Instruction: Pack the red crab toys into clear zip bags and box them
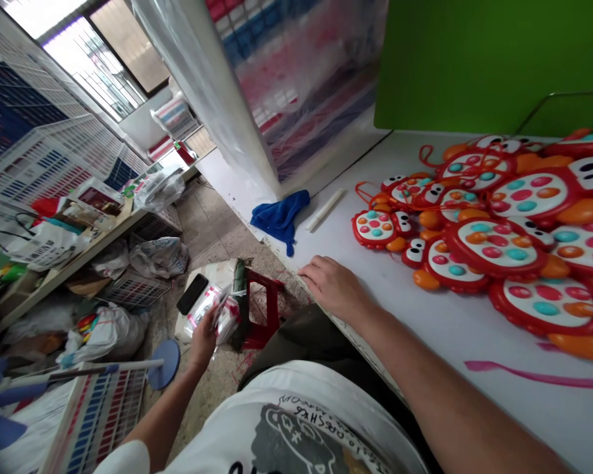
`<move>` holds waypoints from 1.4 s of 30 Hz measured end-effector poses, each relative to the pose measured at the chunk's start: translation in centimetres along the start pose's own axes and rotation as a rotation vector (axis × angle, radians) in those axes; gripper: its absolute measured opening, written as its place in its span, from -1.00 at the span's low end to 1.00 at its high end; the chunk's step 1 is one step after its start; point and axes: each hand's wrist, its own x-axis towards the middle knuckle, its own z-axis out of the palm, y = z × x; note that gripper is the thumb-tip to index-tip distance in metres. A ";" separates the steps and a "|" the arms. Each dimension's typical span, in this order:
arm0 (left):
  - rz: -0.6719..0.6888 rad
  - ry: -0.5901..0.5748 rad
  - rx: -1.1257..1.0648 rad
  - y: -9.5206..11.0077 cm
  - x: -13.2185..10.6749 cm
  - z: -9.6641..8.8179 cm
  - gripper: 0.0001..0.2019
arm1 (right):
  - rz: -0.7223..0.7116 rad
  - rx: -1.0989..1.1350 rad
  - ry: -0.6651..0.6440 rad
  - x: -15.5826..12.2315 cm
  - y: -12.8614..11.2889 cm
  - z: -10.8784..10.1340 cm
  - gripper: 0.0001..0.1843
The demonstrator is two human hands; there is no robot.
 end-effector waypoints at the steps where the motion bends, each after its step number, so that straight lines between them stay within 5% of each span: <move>1: -0.010 0.046 -0.024 0.6 0.4 -0.5 -0.53 | -0.001 0.004 0.001 0.0 0.0 0.0 -0.77; 5: -0.016 0.210 -0.169 3.9 2.2 -3.2 -0.61 | 0.002 0.027 0.002 0.0 0.1 0.1 -0.77; 11: -0.048 0.297 -1.026 12.0 5.0 -5.6 -0.56 | 0.055 0.201 0.024 0.3 -0.7 -0.5 -0.76; 16: 0.001 0.086 -1.475 21.7 7.0 -5.4 -0.49 | 0.299 0.857 -0.029 1.7 -2.5 -3.0 -0.57; 21: 0.051 -0.216 -1.644 28.6 7.3 -3.7 -0.47 | 0.545 1.244 0.310 0.4 -3.3 -7.9 -0.61; 25: 0.179 -0.550 -1.448 29.8 6.8 -1.8 -0.65 | 0.622 1.158 0.573 -5.3 -2.1 -10.2 -0.74; 29: 0.684 -0.674 -0.950 30.5 6.2 -1.0 -0.90 | 0.742 0.894 0.812 -11.7 -1.6 -10.0 -0.82; 34: 1.359 -0.758 -0.705 33.0 4.5 -0.9 -0.69 | 0.625 0.762 0.744 -15.1 -2.9 -10.2 -0.85; 38: 1.640 -0.565 -0.563 33.5 4.0 -0.1 -0.61 | 0.740 0.544 0.590 -16.7 -2.7 -11.4 -0.84; 42: 1.662 -0.258 -0.341 32.1 4.8 0.8 -0.64 | 0.952 0.186 0.607 -18.0 -0.7 -12.7 -0.78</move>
